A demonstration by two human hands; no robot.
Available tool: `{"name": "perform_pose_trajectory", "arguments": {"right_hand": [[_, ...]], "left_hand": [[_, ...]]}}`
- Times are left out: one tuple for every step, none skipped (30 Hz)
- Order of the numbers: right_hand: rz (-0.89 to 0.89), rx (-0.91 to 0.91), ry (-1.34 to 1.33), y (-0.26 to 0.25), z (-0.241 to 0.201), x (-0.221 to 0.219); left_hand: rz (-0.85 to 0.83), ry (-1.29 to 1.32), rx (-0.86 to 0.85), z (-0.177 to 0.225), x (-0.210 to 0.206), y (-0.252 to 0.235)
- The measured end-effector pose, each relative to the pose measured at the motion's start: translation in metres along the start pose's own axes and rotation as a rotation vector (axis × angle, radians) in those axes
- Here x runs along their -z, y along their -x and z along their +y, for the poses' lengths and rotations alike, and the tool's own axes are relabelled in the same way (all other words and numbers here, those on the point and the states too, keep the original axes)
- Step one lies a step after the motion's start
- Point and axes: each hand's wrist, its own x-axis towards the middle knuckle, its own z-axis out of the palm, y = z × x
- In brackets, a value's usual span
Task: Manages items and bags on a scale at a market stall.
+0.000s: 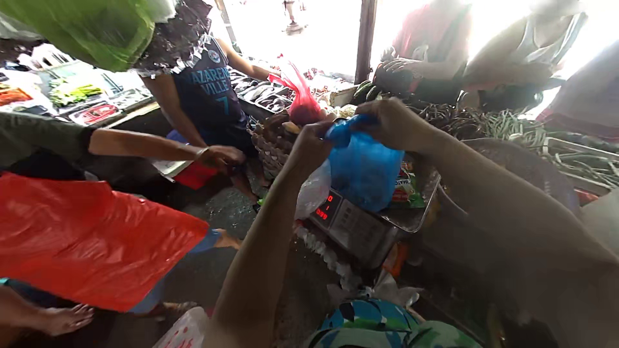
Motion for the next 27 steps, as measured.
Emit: {"name": "perform_pose_trajectory", "arguments": {"right_hand": [[0.074, -0.014, 0.006, -0.004, -0.003, 0.006], [0.133, -0.054, -0.008, -0.008, -0.007, 0.014], [0.163, -0.107, -0.049, -0.011, -0.013, 0.021], [0.168, -0.147, -0.109, -0.014, -0.020, 0.025], [0.156, -0.159, -0.172, -0.016, -0.026, 0.026], [0.122, -0.158, -0.232, -0.017, -0.034, 0.024], [0.084, -0.141, -0.273, -0.017, -0.042, 0.020], [0.046, -0.103, -0.295, -0.017, -0.048, 0.016], [0.004, -0.048, -0.291, -0.015, -0.054, 0.014], [-0.032, 0.012, -0.263, -0.011, -0.058, 0.015], [-0.051, 0.071, -0.227, -0.006, -0.060, 0.017], [-0.067, 0.118, -0.185, 0.001, -0.060, 0.023], [-0.082, 0.147, -0.132, 0.008, -0.057, 0.031], [-0.092, 0.166, -0.064, 0.015, -0.051, 0.041], [-0.095, 0.173, 0.006, 0.022, -0.043, 0.050], [-0.105, 0.158, 0.071, 0.029, -0.034, 0.058], [-0.122, 0.136, 0.132, 0.035, -0.024, 0.064], [-0.134, 0.118, 0.175, 0.042, -0.013, 0.066], [-0.137, 0.108, 0.215, 0.049, -0.003, 0.066], [-0.131, 0.116, 0.268, 0.056, 0.007, 0.064], [-0.123, 0.120, 0.323, 0.062, 0.015, 0.064], [-0.121, 0.103, 0.361, 0.068, 0.020, 0.064], [-0.123, 0.071, 0.392, 0.075, 0.023, 0.064], [-0.125, 0.035, 0.426, 0.080, 0.025, 0.063], [-0.130, 0.006, 0.465, 0.086, 0.028, 0.061], [-0.135, -0.012, 0.505, 0.091, 0.031, 0.058], [-0.133, -0.007, 0.551, 0.095, 0.036, 0.055]], "left_hand": [[0.017, 0.109, 0.000, -0.001, 0.005, 0.004], [0.005, 0.185, -0.021, -0.003, 0.009, 0.009], [-0.031, 0.201, -0.036, -0.003, 0.008, 0.013], [-0.063, 0.167, -0.011, 0.001, 0.002, 0.017], [-0.069, 0.092, 0.036, 0.006, -0.011, 0.020], [-0.066, 0.017, 0.079, 0.010, -0.029, 0.021], [-0.054, -0.046, 0.108, 0.011, -0.046, 0.020], [-0.032, -0.098, 0.111, 0.009, -0.061, 0.018], [-0.021, -0.154, 0.097, 0.006, -0.071, 0.015], [-0.021, -0.209, 0.074, 0.002, -0.077, 0.011], [-0.045, -0.251, 0.072, -0.002, -0.077, 0.008], [-0.092, -0.272, 0.088, -0.005, -0.073, 0.005], [-0.140, -0.272, 0.112, -0.008, -0.067, 0.003], [-0.181, -0.243, 0.135, -0.009, -0.059, 0.001], [-0.221, -0.212, 0.149, -0.013, -0.052, -0.001], [-0.265, -0.181, 0.169, -0.020, -0.046, -0.004], [-0.303, -0.149, 0.192, -0.024, -0.042, -0.006], [-0.337, -0.126, 0.208, -0.026, -0.039, -0.007], [-0.363, -0.118, 0.207, -0.027, -0.039, -0.007], [-0.384, -0.121, 0.197, -0.027, -0.039, -0.006], [-0.396, -0.128, 0.175, -0.026, -0.040, -0.005], [-0.416, -0.135, 0.159, -0.025, -0.041, -0.005], [-0.437, -0.135, 0.152, -0.024, -0.040, -0.006], [-0.460, -0.125, 0.154, -0.023, -0.040, -0.007], [-0.485, -0.105, 0.165, -0.021, -0.039, -0.008], [-0.503, -0.083, 0.167, -0.019, -0.038, -0.008], [-0.520, -0.075, 0.153, -0.018, -0.038, -0.008]]}}
